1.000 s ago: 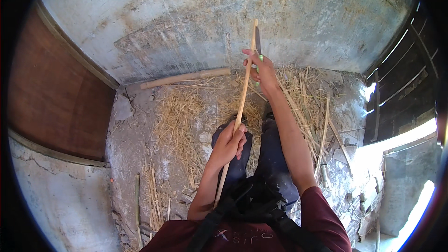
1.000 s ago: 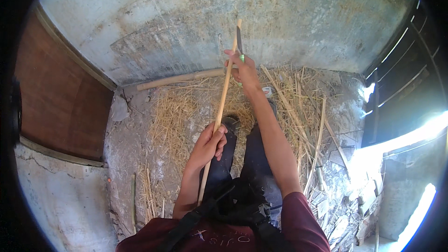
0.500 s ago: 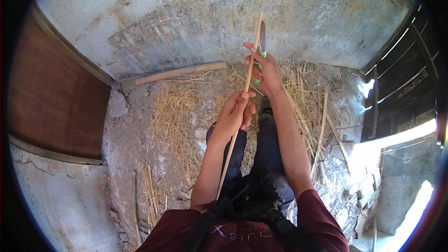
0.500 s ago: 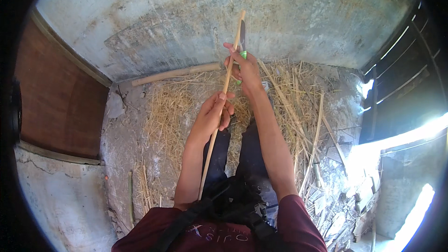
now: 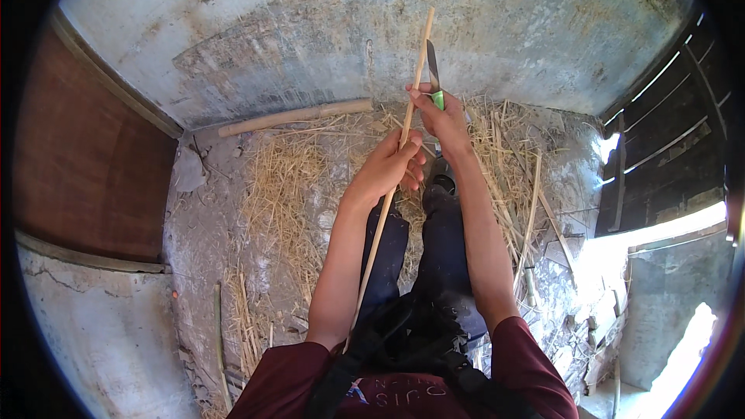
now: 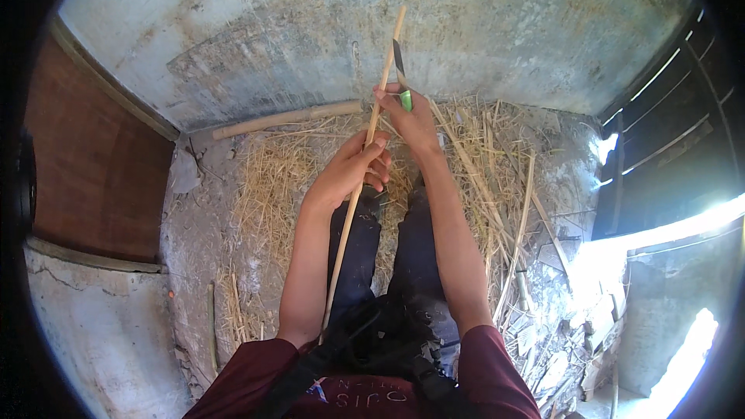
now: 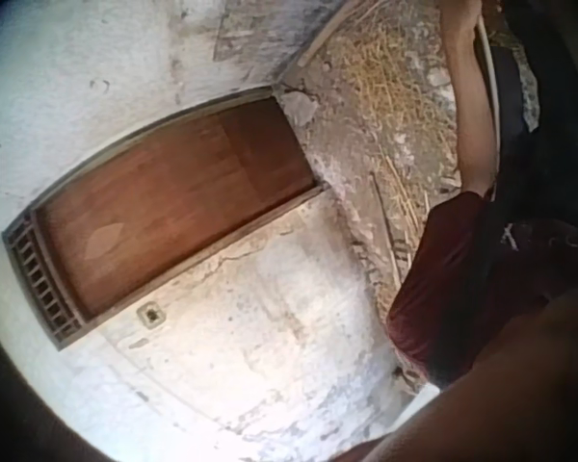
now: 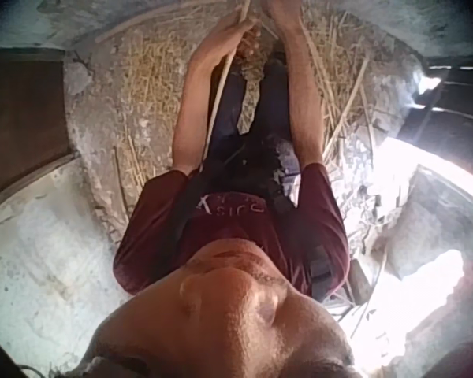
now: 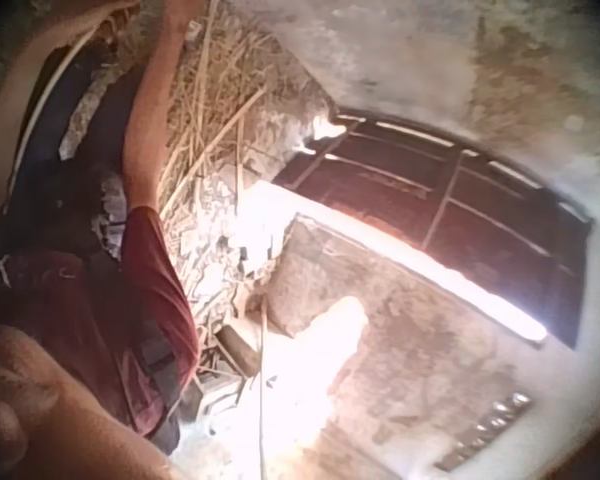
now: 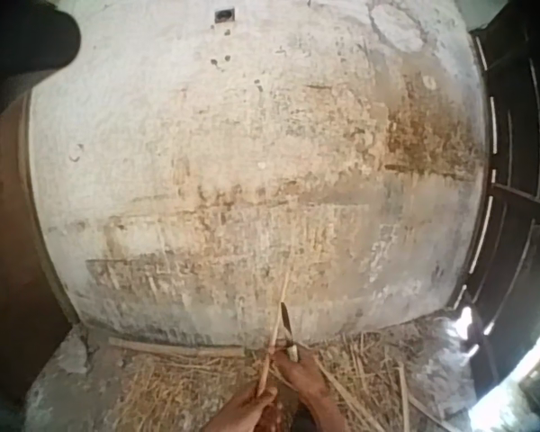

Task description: The person uses a small knife to shave and whittle a long, thin bamboo pole while sitting on the floor.

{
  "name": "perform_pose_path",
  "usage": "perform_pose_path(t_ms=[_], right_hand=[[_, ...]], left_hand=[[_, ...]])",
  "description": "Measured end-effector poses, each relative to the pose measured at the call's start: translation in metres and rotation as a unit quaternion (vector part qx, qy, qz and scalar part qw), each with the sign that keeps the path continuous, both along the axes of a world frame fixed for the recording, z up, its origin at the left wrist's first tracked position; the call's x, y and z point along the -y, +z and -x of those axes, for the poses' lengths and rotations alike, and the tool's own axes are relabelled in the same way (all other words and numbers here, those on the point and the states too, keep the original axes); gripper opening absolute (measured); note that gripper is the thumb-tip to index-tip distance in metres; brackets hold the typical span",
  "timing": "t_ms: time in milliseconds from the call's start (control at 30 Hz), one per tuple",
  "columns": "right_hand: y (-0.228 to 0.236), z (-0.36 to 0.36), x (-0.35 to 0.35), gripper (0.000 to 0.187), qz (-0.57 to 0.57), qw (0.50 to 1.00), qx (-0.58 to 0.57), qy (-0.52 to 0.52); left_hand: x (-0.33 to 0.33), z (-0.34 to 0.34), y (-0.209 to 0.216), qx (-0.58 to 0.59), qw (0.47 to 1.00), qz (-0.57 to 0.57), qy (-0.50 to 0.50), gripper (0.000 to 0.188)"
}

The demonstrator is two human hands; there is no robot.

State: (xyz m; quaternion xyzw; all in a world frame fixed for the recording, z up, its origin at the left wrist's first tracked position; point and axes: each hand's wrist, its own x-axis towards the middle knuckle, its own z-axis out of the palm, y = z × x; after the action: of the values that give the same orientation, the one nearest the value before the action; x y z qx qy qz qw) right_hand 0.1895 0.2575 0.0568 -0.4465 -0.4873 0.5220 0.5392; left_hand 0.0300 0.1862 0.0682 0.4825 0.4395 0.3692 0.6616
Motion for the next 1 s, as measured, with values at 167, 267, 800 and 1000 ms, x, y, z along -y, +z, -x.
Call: perform_pose_path(t_ms=[167, 267, 800, 1000], right_hand=[[-0.001, -0.007, -0.003, 0.031, 0.03, 0.998, -0.01, 0.051], [0.0, -0.001, -0.001, 0.034, 0.007, 0.999, -0.01, 0.049], [-0.005, -0.012, 0.003, 0.038, -0.129, 0.989, 0.048, -0.045], [0.003, -0.004, 0.011, 0.036, -0.125, 0.986, 0.097, -0.042]], left_hand=[[-0.023, -0.001, 0.002, -0.029, 0.999, -0.007, 0.045, 0.033], [-0.031, -0.002, -0.01, 0.043, 0.997, -0.008, 0.057, 0.033], [-0.014, -0.024, -0.017, 0.13, 0.987, -0.056, 0.072, 0.038], [-0.014, -0.014, -0.011, 0.118, 0.99, -0.047, 0.068, 0.046]])
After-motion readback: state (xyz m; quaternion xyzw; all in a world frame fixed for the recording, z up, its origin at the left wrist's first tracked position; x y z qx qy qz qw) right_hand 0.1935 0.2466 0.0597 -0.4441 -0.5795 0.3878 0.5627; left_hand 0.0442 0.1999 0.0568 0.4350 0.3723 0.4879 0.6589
